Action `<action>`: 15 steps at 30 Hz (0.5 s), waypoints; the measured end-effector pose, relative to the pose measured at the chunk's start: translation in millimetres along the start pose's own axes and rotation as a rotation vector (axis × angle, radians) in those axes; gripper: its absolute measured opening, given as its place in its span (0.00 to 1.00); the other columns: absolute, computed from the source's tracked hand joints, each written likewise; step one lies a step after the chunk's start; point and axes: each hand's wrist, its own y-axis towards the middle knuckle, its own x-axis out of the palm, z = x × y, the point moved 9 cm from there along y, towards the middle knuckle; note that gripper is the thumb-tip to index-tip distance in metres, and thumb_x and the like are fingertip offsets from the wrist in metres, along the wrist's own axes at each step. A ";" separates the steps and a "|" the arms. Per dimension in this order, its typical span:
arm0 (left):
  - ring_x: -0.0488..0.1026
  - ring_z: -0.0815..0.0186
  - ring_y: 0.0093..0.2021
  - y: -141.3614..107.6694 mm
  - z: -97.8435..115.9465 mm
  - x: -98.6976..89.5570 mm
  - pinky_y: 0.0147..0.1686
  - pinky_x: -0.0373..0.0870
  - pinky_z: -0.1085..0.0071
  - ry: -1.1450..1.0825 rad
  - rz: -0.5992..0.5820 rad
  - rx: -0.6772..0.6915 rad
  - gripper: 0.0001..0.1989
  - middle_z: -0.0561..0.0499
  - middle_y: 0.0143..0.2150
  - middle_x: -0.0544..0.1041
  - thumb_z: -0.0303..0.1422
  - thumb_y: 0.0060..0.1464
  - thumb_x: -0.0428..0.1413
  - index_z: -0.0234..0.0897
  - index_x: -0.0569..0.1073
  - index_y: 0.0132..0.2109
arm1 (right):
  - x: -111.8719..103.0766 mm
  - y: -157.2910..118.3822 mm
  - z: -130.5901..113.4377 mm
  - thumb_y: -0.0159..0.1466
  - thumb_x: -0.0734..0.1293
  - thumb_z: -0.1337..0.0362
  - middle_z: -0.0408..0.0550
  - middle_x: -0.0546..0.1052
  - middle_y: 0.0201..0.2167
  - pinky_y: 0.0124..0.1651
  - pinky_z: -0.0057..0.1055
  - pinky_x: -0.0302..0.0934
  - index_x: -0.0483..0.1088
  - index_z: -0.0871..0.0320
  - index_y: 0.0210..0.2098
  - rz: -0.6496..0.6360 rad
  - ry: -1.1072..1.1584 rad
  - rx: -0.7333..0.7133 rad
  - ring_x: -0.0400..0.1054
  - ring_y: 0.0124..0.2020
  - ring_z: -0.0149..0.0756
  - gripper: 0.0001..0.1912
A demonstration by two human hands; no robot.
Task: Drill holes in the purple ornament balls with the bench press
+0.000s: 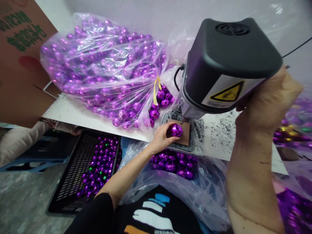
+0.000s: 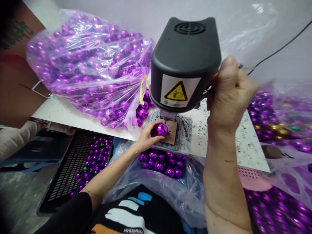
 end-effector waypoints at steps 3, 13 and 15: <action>0.73 0.54 0.57 5.0 0.6 3.7 0.60 0.66 0.55 0.057 0.021 0.030 0.30 0.46 0.56 0.76 0.33 0.47 0.69 0.41 0.70 0.57 | -1.0 0.1 1.4 0.62 0.63 0.46 0.35 0.54 0.14 0.16 0.19 0.40 0.60 0.63 0.23 0.008 0.008 0.007 0.49 0.12 0.17 0.26; 0.73 0.56 0.56 5.5 6.6 3.1 0.58 0.68 0.57 0.091 0.040 0.163 0.28 0.43 0.55 0.75 0.36 0.52 0.67 0.38 0.67 0.57 | -0.5 -0.4 -0.3 0.59 0.64 0.41 0.35 0.54 0.14 0.15 0.20 0.41 0.62 0.62 0.22 0.008 0.018 -0.004 0.50 0.13 0.17 0.29; 0.74 0.56 0.54 7.8 10.1 2.4 0.57 0.68 0.57 0.140 0.055 0.164 0.28 0.44 0.52 0.76 0.37 0.49 0.69 0.38 0.69 0.55 | 0.2 -1.0 -3.1 0.56 0.65 0.37 0.35 0.54 0.14 0.14 0.23 0.39 0.61 0.61 0.21 0.008 0.038 -0.024 0.49 0.13 0.18 0.31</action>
